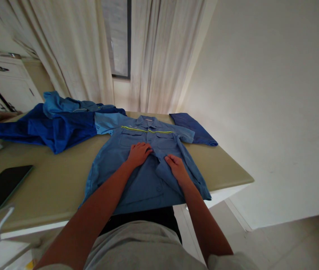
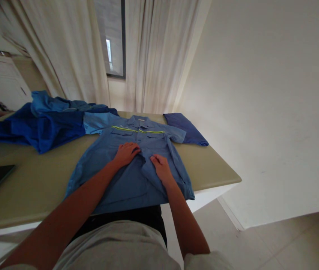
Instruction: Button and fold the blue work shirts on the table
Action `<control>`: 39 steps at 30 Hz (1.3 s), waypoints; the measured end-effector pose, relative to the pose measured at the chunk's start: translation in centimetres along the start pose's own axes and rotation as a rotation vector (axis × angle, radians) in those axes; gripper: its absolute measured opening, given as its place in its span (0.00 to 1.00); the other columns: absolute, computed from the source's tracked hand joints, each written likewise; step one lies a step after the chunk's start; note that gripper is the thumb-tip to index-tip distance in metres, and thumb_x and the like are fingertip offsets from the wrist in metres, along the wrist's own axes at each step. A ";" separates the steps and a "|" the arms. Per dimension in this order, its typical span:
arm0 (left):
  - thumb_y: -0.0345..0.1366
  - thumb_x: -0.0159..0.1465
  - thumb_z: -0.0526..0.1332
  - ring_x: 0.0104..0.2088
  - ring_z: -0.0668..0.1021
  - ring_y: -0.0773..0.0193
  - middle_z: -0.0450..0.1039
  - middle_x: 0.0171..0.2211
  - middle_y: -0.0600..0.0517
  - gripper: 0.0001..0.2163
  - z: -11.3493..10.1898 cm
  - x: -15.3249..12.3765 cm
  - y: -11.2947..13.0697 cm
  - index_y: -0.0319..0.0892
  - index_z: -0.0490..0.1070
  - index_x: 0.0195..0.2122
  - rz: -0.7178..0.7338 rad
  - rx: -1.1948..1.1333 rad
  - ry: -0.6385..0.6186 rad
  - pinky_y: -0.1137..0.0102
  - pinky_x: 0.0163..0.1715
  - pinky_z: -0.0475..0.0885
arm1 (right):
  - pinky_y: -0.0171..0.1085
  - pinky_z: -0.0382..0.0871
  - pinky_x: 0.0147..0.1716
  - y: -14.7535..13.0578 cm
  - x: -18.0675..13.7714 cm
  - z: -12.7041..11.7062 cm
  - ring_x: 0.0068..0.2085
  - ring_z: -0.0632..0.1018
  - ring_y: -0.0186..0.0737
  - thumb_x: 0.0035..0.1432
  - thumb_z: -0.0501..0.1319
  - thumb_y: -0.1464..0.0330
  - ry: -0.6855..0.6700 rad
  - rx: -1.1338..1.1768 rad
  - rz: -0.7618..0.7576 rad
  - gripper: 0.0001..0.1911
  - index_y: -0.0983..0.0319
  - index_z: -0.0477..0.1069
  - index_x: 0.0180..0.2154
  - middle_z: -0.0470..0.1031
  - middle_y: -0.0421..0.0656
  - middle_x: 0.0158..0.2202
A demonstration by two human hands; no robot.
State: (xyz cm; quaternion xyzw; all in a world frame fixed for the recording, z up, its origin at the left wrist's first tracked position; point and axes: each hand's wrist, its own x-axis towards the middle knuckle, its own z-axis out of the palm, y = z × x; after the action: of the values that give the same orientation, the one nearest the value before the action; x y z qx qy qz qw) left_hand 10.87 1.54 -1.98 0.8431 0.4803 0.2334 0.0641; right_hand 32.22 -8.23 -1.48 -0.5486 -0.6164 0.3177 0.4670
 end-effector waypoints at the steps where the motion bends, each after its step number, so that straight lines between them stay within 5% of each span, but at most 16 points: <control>1: 0.45 0.75 0.55 0.52 0.77 0.50 0.79 0.49 0.46 0.13 0.0 0.0 0.0 0.49 0.77 0.48 0.005 0.027 -0.001 0.57 0.54 0.66 | 0.37 0.65 0.31 0.4 0.0 0.1 0.30 0.70 0.41 0.65 0.59 0.51 0.012 0.036 0.020 0.19 0.58 0.71 0.29 0.70 0.39 0.26; 7: 0.38 0.75 0.53 0.51 0.77 0.52 0.77 0.50 0.44 0.12 -1.5 0.2 1.2 0.47 0.76 0.50 0.014 -0.020 0.084 0.61 0.52 0.68 | 0.37 0.67 0.36 0.3 -0.6 0.8 0.33 0.71 0.41 0.65 0.57 0.48 0.094 0.043 0.019 0.23 0.58 0.69 0.29 0.69 0.39 0.28; 13: 0.37 0.64 0.65 0.32 0.78 0.55 0.78 0.30 0.48 0.06 -3.5 -1.0 2.2 0.45 0.76 0.30 0.089 -0.088 -0.308 0.65 0.35 0.70 | 0.34 0.57 0.24 -0.7 -1.4 1.0 0.24 0.63 0.35 0.57 0.66 0.44 0.053 0.283 0.175 0.25 0.58 0.68 0.28 0.63 0.35 0.22; 16: 0.38 0.59 0.69 0.33 0.79 0.56 0.79 0.32 0.50 0.04 -3.1 -2.3 2.2 0.47 0.77 0.31 0.153 -0.134 -0.361 0.66 0.33 0.70 | 0.34 0.55 0.22 -0.5 -1.4 1.1 0.23 0.62 0.34 0.54 0.70 0.49 0.011 0.286 0.200 0.22 0.58 0.67 0.27 0.63 0.34 0.20; 21: 0.33 0.62 0.63 0.38 0.79 0.56 0.79 0.38 0.48 0.03 -2.5 -4.1 2.4 0.44 0.76 0.37 0.212 -0.217 -0.297 0.66 0.38 0.71 | 0.34 0.54 0.25 -1.2 -0.7 1.3 0.26 0.64 0.35 0.56 0.60 0.61 -0.005 -0.096 0.013 0.15 0.59 0.63 0.21 0.61 0.36 0.20; 25: 0.33 0.63 0.61 0.37 0.78 0.57 0.77 0.39 0.47 0.03 -2.5 -4.9 2.4 0.43 0.74 0.36 0.225 -0.241 -0.254 0.65 0.38 0.70 | 0.35 0.55 0.29 -2.5 -0.8 2.7 0.27 0.67 0.35 0.55 0.60 0.65 0.001 -0.341 -0.107 0.09 0.61 0.69 0.25 0.66 0.36 0.22; 32: 0.33 0.61 0.63 0.32 0.78 0.62 0.77 0.32 0.52 0.01 -2.6 -5.2 1.8 0.43 0.74 0.34 0.097 -0.495 -0.180 0.69 0.34 0.70 | 0.34 0.57 0.27 -1.8 -1.9 4.1 0.26 0.67 0.35 0.58 0.58 0.64 0.107 -0.238 -0.101 0.12 0.62 0.77 0.30 0.68 0.37 0.22; 39: 0.35 0.63 0.64 0.30 0.76 0.65 0.76 0.29 0.54 0.03 -3.1 -5.1 2.3 0.42 0.75 0.36 0.148 -0.614 -0.091 0.70 0.33 0.69 | 0.34 0.57 0.25 -1.4 -1.7 3.5 0.25 0.65 0.34 0.60 0.63 0.56 0.117 -0.113 -0.082 0.16 0.63 0.78 0.35 0.68 0.37 0.23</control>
State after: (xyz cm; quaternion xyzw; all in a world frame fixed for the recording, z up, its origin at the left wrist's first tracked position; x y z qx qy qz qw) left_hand 9.04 -4.37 -0.19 0.8266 0.3212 0.3337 0.3196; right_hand 28.35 -9.76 -1.88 -0.5660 -0.6270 0.2306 0.4831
